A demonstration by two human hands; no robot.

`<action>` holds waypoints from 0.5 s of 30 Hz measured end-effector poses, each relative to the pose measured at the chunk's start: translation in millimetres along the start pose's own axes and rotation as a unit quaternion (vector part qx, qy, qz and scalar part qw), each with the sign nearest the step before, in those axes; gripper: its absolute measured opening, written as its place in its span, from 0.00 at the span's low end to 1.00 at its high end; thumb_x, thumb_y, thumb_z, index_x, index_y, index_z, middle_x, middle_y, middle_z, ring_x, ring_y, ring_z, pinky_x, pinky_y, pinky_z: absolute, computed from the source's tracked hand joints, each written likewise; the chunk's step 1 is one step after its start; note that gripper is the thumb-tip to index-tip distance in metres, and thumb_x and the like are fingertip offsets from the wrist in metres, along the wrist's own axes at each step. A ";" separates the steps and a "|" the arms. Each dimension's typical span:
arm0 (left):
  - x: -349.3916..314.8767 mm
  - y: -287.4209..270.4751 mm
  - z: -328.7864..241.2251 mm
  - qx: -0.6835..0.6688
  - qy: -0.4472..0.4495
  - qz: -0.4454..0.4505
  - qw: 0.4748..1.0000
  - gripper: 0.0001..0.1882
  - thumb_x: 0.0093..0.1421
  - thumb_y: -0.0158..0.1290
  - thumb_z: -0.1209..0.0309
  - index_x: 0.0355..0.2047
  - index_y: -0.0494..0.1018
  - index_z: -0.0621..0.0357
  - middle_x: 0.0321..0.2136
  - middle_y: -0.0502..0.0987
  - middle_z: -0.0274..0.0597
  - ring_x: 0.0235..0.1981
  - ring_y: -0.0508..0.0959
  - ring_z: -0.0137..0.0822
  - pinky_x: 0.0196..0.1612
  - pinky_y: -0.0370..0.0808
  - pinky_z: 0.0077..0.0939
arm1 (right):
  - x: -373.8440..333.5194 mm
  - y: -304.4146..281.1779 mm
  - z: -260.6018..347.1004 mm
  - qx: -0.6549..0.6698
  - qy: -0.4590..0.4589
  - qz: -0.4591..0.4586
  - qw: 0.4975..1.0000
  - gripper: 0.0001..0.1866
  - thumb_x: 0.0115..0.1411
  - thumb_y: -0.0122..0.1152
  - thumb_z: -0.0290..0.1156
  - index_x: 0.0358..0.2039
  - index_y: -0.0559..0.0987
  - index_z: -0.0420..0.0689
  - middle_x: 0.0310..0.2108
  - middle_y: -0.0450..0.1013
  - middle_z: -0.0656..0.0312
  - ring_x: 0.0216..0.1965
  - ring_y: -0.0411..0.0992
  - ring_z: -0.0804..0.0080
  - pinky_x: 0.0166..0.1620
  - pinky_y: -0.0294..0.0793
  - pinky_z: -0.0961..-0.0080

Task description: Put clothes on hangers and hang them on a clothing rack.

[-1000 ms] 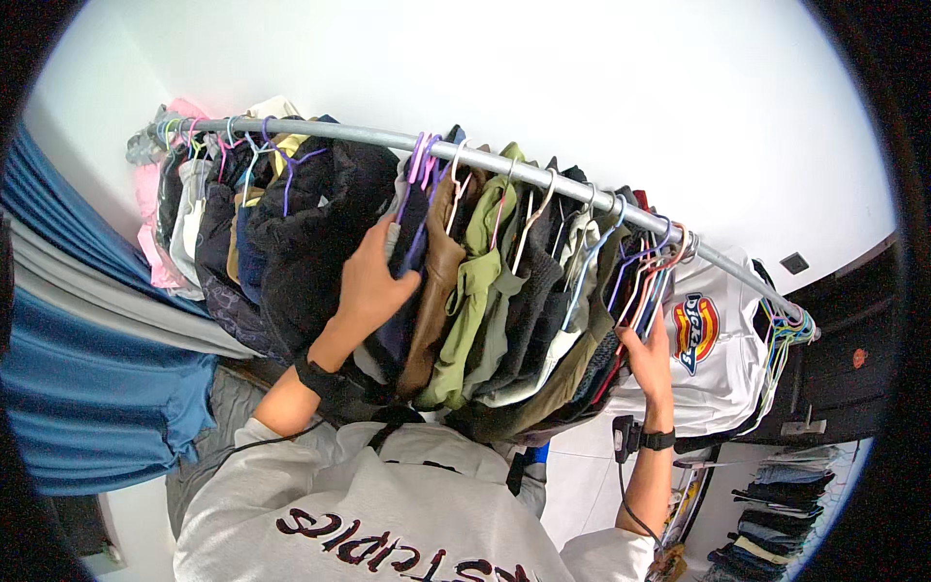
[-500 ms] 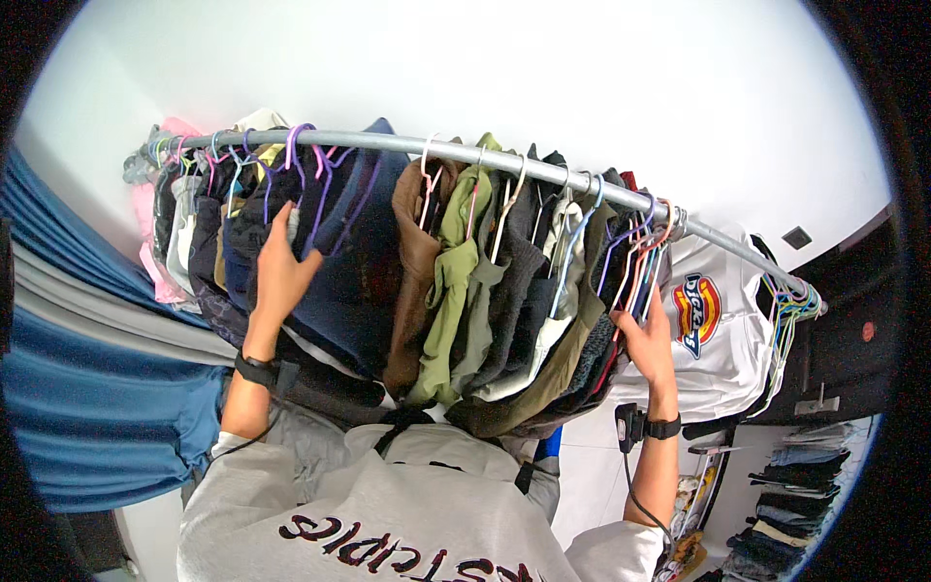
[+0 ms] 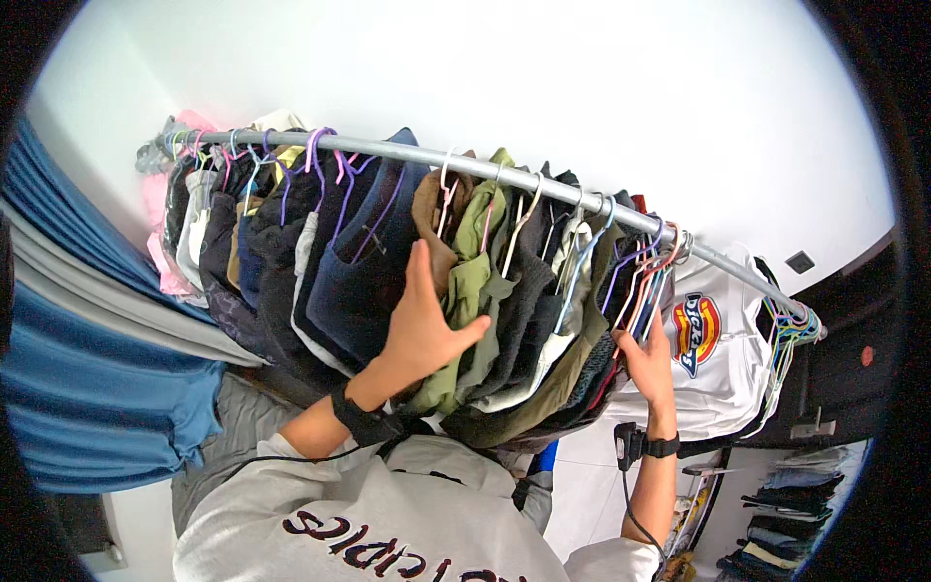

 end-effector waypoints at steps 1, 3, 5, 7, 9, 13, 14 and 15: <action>-2.2 0.2 -7.1 0.041 0.025 -0.014 0.999 0.67 0.53 0.71 0.56 0.75 0.34 0.73 0.71 0.49 0.79 0.72 0.58 0.71 0.70 0.65 0.49 | 3.0 2.6 -4.7 0.016 -0.010 0.011 1.000 0.27 0.63 0.62 0.27 0.63 0.70 0.39 0.44 0.76 0.64 0.41 0.72 0.75 0.48 0.74 0.76; -1.5 -7.1 1.2 0.044 0.009 -0.052 0.998 0.62 0.53 0.69 0.63 0.76 0.39 0.68 0.71 0.55 0.76 0.69 0.64 0.68 0.68 0.68 0.48 | 4.1 4.6 -5.3 0.006 -0.031 0.014 0.999 0.28 0.63 0.61 0.26 0.64 0.70 0.39 0.47 0.76 0.62 0.45 0.73 0.75 0.53 0.73 0.76; 13.1 -12.9 23.4 -0.061 -0.043 -0.027 0.997 0.55 0.52 0.66 0.70 0.76 0.48 0.61 0.67 0.66 0.70 0.64 0.73 0.64 0.65 0.73 0.46 | 3.3 -4.6 -10.9 0.008 -0.024 0.003 1.000 0.30 0.62 0.63 0.23 0.66 0.69 0.38 0.49 0.79 0.60 0.46 0.75 0.75 0.53 0.74 0.75; 14.9 -44.1 42.4 -0.056 -0.023 -0.113 0.992 0.45 0.53 0.61 0.77 0.72 0.59 0.61 0.60 0.74 0.66 0.57 0.79 0.61 0.59 0.78 0.46 | 2.8 -9.3 -17.4 0.018 -0.026 0.002 1.000 0.31 0.62 0.63 0.24 0.66 0.69 0.38 0.49 0.79 0.60 0.46 0.75 0.74 0.53 0.75 0.75; 12.2 -64.7 64.4 -0.052 -0.007 -0.137 0.989 0.43 0.53 0.60 0.78 0.72 0.61 0.61 0.62 0.73 0.63 0.60 0.78 0.58 0.60 0.77 0.42 | 0.7 -8.2 -6.2 0.003 -0.025 0.004 1.000 0.31 0.61 0.64 0.24 0.66 0.69 0.38 0.48 0.79 0.60 0.46 0.75 0.74 0.52 0.75 0.74; 6.0 -97.0 98.3 -0.070 -0.060 -0.172 0.981 0.44 0.54 0.60 0.79 0.71 0.60 0.63 0.63 0.73 0.63 0.61 0.77 0.59 0.62 0.75 0.40 | 5.3 0.7 -6.7 -0.025 -0.023 0.024 0.999 0.34 0.61 0.64 0.26 0.67 0.68 0.38 0.48 0.78 0.60 0.47 0.74 0.74 0.52 0.74 0.75; 7.6 -93.5 86.7 -0.032 -0.044 -0.160 0.986 0.44 0.53 0.60 0.80 0.72 0.58 0.64 0.64 0.71 0.63 0.62 0.75 0.60 0.64 0.73 0.42 | 6.7 -2.1 -13.3 -0.002 -0.038 0.014 0.999 0.34 0.60 0.65 0.27 0.67 0.68 0.38 0.48 0.78 0.60 0.46 0.73 0.75 0.52 0.74 0.75; 7.4 -89.2 73.7 0.005 -0.027 -0.149 0.988 0.45 0.53 0.60 0.80 0.72 0.57 0.66 0.66 0.69 0.63 0.64 0.74 0.60 0.66 0.71 0.43 | 6.6 -6.5 -14.7 -0.012 -0.049 -0.002 0.999 0.34 0.60 0.65 0.27 0.67 0.69 0.39 0.47 0.78 0.60 0.45 0.74 0.76 0.51 0.75 0.74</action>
Point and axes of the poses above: each hand's wrist, its own x-axis towards the middle knuckle, its own y-axis out of the palm, z = x × y, the point moved 8 cm from there along x, towards the middle knuckle
